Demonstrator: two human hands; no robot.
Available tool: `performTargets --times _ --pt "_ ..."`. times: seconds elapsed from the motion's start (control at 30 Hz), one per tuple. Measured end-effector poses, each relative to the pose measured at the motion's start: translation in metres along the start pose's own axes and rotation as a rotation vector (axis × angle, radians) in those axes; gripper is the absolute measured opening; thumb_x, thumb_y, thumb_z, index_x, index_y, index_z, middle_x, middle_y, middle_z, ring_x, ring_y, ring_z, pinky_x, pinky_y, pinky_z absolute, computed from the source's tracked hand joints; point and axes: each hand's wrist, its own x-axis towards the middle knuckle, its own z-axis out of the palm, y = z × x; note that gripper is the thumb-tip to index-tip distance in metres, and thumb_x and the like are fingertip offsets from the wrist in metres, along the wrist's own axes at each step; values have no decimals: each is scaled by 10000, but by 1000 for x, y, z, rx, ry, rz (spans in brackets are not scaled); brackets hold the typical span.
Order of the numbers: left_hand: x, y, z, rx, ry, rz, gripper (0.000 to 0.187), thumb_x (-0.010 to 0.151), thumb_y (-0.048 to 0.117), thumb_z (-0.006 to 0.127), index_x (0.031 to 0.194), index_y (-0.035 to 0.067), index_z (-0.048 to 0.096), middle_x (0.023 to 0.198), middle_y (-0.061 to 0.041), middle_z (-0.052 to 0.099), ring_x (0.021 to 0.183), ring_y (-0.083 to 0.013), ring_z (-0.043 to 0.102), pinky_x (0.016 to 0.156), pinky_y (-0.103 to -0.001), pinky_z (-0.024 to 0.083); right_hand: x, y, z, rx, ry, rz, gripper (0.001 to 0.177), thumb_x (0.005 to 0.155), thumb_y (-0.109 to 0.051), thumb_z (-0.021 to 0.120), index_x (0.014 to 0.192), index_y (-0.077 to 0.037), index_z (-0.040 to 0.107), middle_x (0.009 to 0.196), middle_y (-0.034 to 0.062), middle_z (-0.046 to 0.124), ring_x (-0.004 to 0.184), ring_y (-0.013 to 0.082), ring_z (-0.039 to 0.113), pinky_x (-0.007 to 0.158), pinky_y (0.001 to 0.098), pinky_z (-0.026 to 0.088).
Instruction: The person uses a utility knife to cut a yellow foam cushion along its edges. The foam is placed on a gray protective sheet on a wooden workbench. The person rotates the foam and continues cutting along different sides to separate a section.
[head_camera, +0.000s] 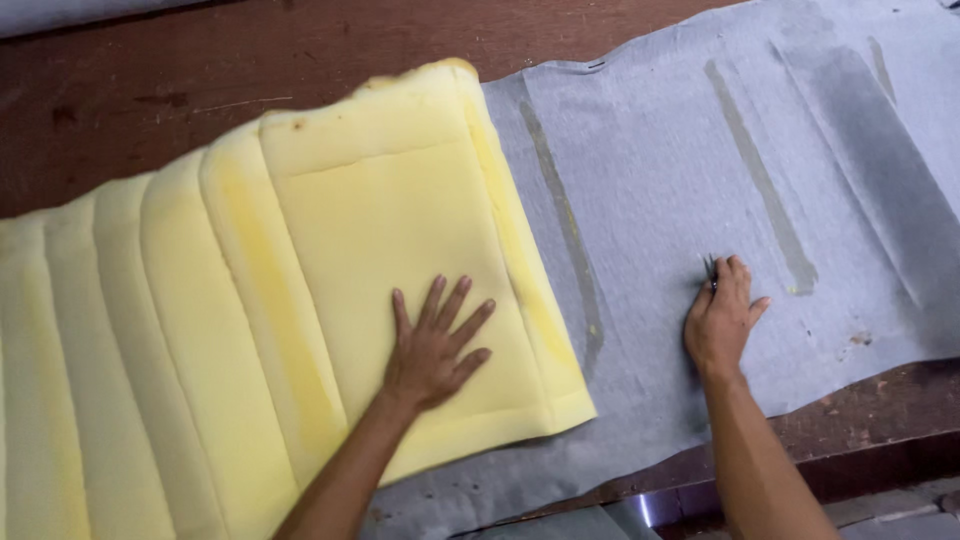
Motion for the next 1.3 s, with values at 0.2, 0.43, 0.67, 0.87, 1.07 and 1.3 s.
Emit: performTargets --times 0.2,0.43,0.67,0.87,1.07,1.3 --pt "-6 35 -28 103 -91 -163 617 981 564 455 1555 352 376 1698 -24 204 1564 -330 137 1131 -771 -16 0 27 -30 186 -132 -165 396 1033 -86 505 1407 35 559 1498 261 506 1403 386 447 1146 635 243" --pt "20 128 -35 -37 -98 191 631 993 602 443 1499 225 461 1622 -106 310 1504 -298 210 1161 -694 47 -65 -41 -68 592 -565 -22 380 1050 -123 480 1393 16 564 1025 104 731 912 168 690 808 302 579" --pt "-5 156 -13 -31 -251 287 549 942 523 589 1388 203 573 1547 -74 471 1474 -254 374 1236 -594 195 -98 -64 -77 837 -670 163 452 1069 -222 424 1454 5 490 800 32 637 671 98 604 637 268 526" --pt "-21 145 10 -9 -12 335 394 978 299 576 1369 311 620 1551 -11 492 1460 -218 410 1226 -589 259 -101 -66 -93 743 -810 215 622 1076 -408 343 1549 -5 365 775 -9 470 673 101 466 585 263 424" --pt "-30 139 19 64 130 421 321 1016 270 561 1323 275 656 1464 -18 573 1402 -198 499 1241 -518 301 -131 -89 -111 765 -951 419 628 1000 -254 441 1579 -45 318 815 40 558 716 130 536 622 277 466" --pt "-32 142 9 65 268 427 300 964 280 640 1255 253 712 1158 10 580 1112 -165 532 1049 -406 377 -162 -92 -112 1049 -882 466 521 1041 -205 422 1518 0 390 1074 70 674 866 138 694 763 293 594"
